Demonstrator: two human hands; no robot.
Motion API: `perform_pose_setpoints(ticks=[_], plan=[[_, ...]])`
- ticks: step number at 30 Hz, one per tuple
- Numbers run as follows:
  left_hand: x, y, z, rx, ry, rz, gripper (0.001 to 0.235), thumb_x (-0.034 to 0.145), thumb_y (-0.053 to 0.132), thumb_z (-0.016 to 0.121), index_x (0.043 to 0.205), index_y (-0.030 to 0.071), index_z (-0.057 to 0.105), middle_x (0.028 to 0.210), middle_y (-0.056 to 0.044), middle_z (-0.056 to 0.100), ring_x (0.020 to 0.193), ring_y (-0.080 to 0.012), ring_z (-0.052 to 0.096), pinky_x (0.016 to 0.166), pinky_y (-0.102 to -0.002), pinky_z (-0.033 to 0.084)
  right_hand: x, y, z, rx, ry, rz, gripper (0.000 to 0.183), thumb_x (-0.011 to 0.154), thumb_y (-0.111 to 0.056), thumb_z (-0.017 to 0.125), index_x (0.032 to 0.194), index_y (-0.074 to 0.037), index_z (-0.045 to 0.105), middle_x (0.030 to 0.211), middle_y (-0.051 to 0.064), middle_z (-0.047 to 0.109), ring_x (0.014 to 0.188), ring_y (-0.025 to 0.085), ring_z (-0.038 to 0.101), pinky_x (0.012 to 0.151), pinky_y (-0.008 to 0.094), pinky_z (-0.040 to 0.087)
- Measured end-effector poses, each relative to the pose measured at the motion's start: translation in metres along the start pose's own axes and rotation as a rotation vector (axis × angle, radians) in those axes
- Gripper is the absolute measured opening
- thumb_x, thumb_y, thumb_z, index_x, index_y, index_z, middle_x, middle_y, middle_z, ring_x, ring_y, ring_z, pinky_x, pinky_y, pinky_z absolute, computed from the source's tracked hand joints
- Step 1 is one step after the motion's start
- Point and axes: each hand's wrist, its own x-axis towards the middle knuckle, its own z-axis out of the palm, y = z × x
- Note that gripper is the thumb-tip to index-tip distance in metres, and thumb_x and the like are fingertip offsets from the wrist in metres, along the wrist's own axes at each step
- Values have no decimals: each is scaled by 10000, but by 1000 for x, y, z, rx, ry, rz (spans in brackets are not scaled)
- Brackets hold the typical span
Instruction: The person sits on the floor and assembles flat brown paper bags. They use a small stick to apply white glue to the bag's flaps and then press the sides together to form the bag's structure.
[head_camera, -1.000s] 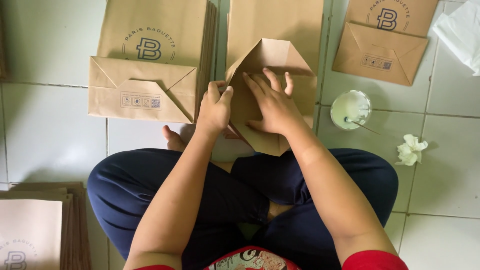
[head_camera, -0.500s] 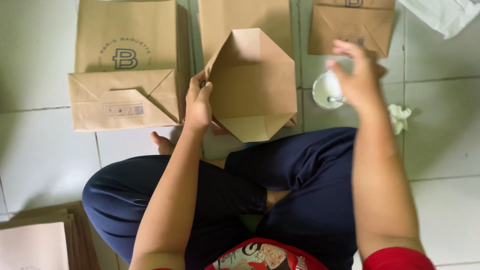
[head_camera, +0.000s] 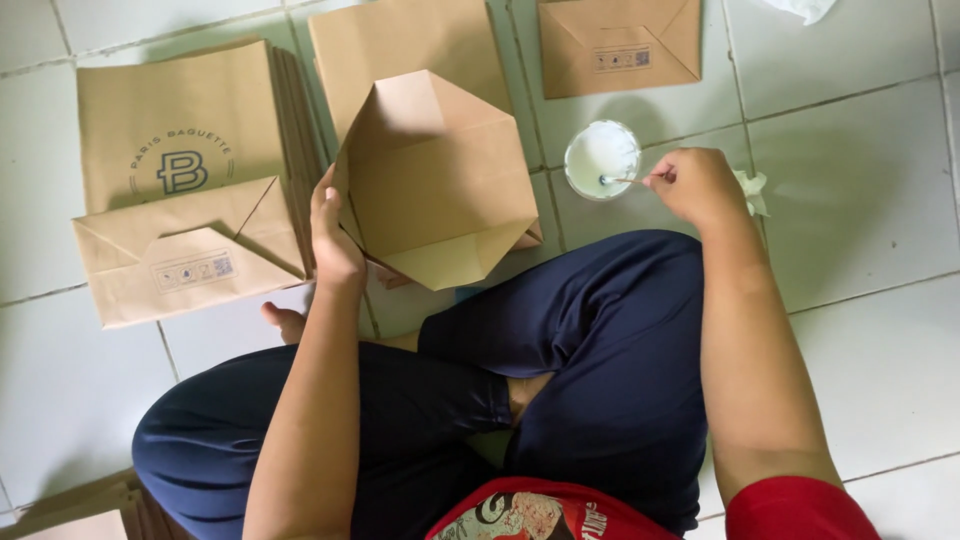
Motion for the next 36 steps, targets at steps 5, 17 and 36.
perform_pose_setpoints(ticks=[5, 17, 36], plan=[[-3, 9, 9, 4, -12, 9, 422, 1089, 231, 425, 1441, 22, 526, 1391, -223, 582, 1345, -327, 544, 1219, -469, 351, 8, 20, 19, 36, 110, 3, 87, 941, -186, 739, 963, -117, 789, 808, 101, 743, 849, 332, 731, 783, 430, 593], [0, 1, -7, 38, -26, -36, 424, 1099, 285, 430, 1442, 47, 502, 1345, -206, 606, 1293, -326, 598, 1180, -488, 409, -3, -6, 2, 369, 56, -64, 112, 925, -77, 756, 1029, -36, 740, 777, 132, 716, 774, 284, 694, 778, 408, 542], [5, -20, -27, 134, -6, -127, 408, 1105, 282, 345, 1442, 96, 480, 1320, -184, 609, 1252, -323, 608, 1145, -490, 455, 15, -13, 18, 1130, -46, -103, 284, 1048, -4, 536, 1292, 130, 478, 1084, 359, 682, 969, 391, 745, 849, 444, 654]])
